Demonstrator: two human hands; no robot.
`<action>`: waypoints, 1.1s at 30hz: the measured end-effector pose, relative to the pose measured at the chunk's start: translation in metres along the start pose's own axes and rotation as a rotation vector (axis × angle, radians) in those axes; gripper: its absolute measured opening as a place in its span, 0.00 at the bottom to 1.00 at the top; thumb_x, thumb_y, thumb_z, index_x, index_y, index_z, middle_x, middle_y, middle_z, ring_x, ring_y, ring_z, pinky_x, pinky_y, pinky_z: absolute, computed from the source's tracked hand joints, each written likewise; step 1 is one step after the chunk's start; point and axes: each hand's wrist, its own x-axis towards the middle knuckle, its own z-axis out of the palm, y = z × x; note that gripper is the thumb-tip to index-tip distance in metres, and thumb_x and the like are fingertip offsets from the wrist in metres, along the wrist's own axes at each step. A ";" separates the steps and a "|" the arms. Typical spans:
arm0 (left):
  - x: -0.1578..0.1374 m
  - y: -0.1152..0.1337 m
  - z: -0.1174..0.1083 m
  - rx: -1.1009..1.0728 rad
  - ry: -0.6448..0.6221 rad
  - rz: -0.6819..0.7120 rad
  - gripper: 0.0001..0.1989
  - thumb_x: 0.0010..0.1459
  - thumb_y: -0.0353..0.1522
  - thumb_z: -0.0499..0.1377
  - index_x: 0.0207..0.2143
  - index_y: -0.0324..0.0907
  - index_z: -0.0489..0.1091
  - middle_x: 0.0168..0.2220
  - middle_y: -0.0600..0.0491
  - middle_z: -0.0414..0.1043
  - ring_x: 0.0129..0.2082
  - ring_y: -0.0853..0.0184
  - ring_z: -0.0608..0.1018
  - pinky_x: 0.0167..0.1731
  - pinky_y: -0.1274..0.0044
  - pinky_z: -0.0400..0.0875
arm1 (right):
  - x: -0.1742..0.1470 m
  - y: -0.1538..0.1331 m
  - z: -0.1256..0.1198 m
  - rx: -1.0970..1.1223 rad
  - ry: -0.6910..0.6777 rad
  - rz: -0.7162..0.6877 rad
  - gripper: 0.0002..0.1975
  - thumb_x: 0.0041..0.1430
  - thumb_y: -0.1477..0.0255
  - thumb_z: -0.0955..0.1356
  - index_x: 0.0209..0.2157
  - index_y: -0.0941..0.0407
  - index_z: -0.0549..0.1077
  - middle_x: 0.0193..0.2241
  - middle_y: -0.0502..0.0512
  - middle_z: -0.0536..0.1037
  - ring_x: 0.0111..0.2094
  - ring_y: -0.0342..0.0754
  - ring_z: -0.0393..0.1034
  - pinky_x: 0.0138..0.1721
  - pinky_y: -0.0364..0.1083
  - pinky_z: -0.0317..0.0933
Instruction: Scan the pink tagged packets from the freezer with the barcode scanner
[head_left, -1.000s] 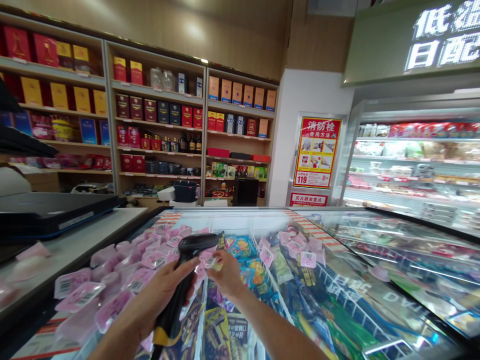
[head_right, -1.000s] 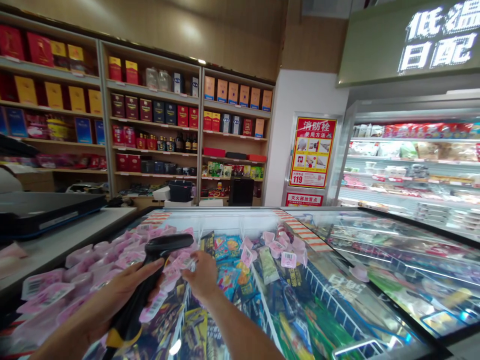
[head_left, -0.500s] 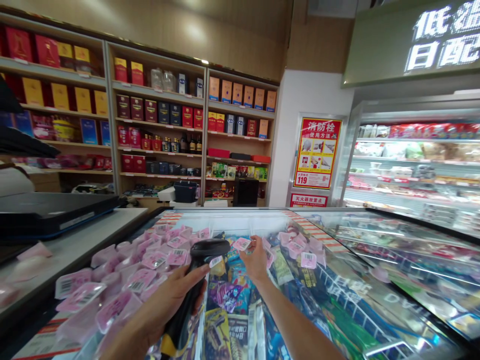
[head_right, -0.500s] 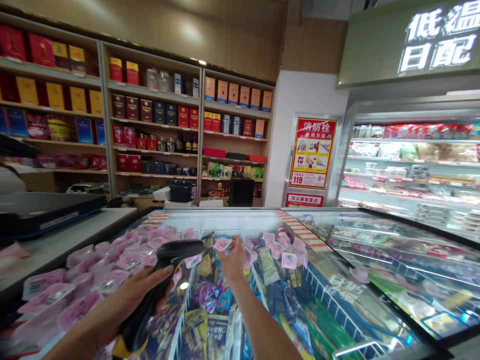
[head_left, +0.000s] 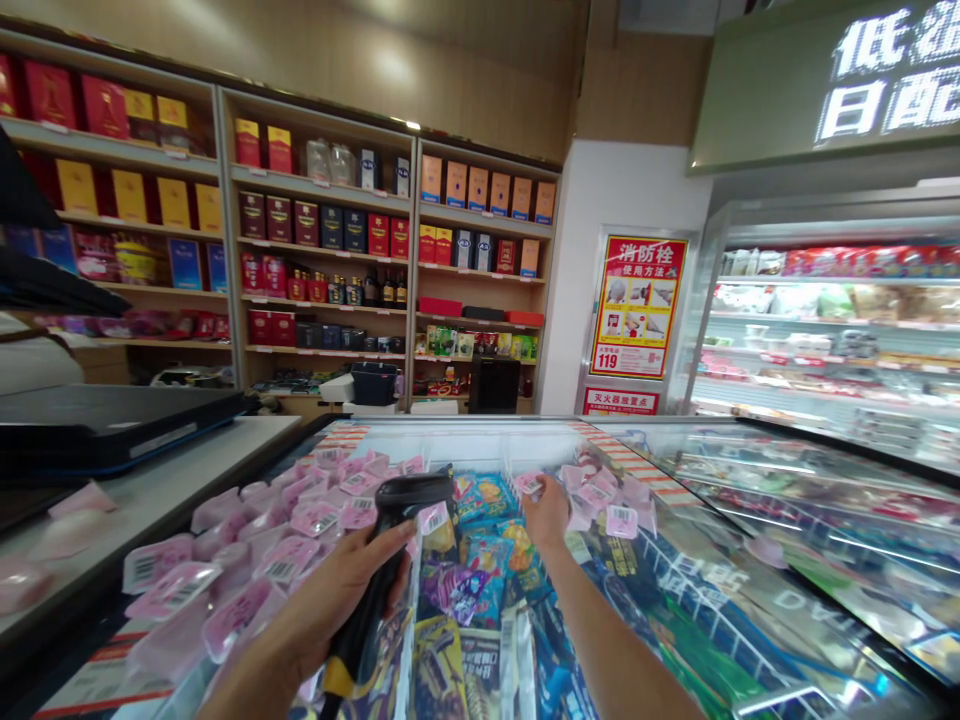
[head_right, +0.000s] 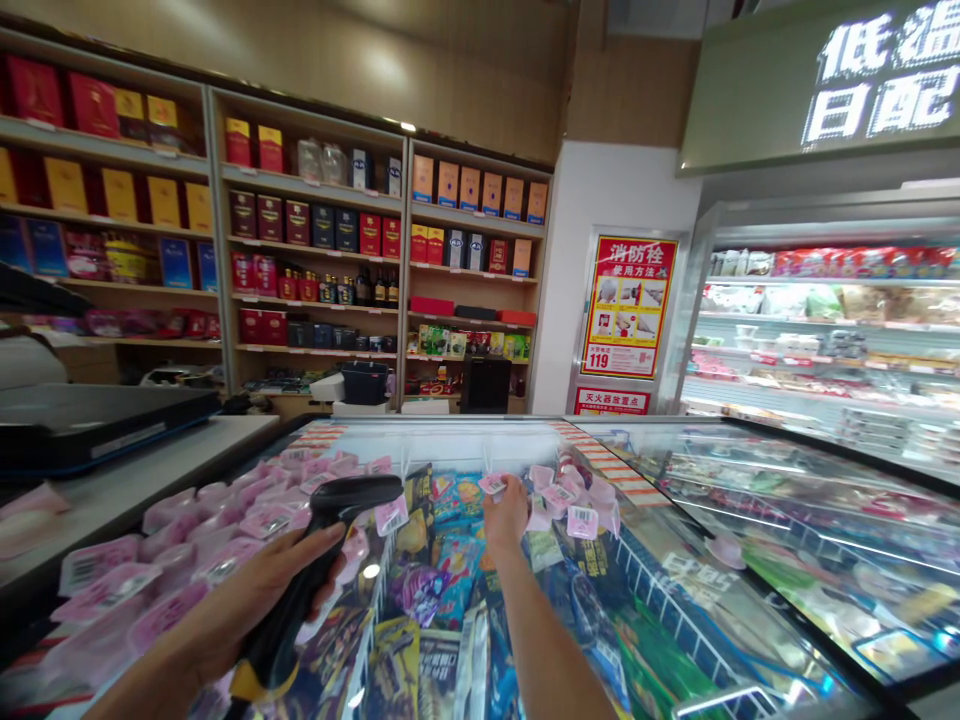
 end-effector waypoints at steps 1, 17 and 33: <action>0.000 0.000 -0.001 0.001 0.016 0.003 0.17 0.41 0.45 0.56 0.18 0.39 0.62 0.13 0.58 0.61 0.13 0.76 0.63 0.14 0.83 0.60 | 0.001 0.001 -0.003 -0.026 0.015 0.022 0.15 0.42 0.74 0.62 0.36 0.60 0.66 0.34 0.61 0.69 0.37 0.53 0.64 0.38 0.49 0.55; -0.005 0.001 -0.013 0.013 0.050 -0.021 0.17 0.41 0.45 0.56 0.19 0.40 0.60 0.14 0.59 0.62 0.13 0.75 0.64 0.15 0.82 0.58 | -0.046 -0.079 0.023 0.209 -0.449 -0.435 0.19 0.46 0.76 0.60 0.44 0.59 0.65 0.40 0.58 0.71 0.42 0.48 0.63 0.44 0.46 0.54; -0.042 -0.007 -0.011 -0.024 0.073 -0.059 0.17 0.40 0.45 0.56 0.17 0.40 0.60 0.14 0.60 0.61 0.13 0.76 0.63 0.14 0.83 0.59 | -0.027 -0.046 0.004 0.457 -0.478 0.115 0.08 0.46 0.75 0.59 0.23 0.59 0.69 0.19 0.52 0.74 0.21 0.44 0.69 0.18 0.40 0.58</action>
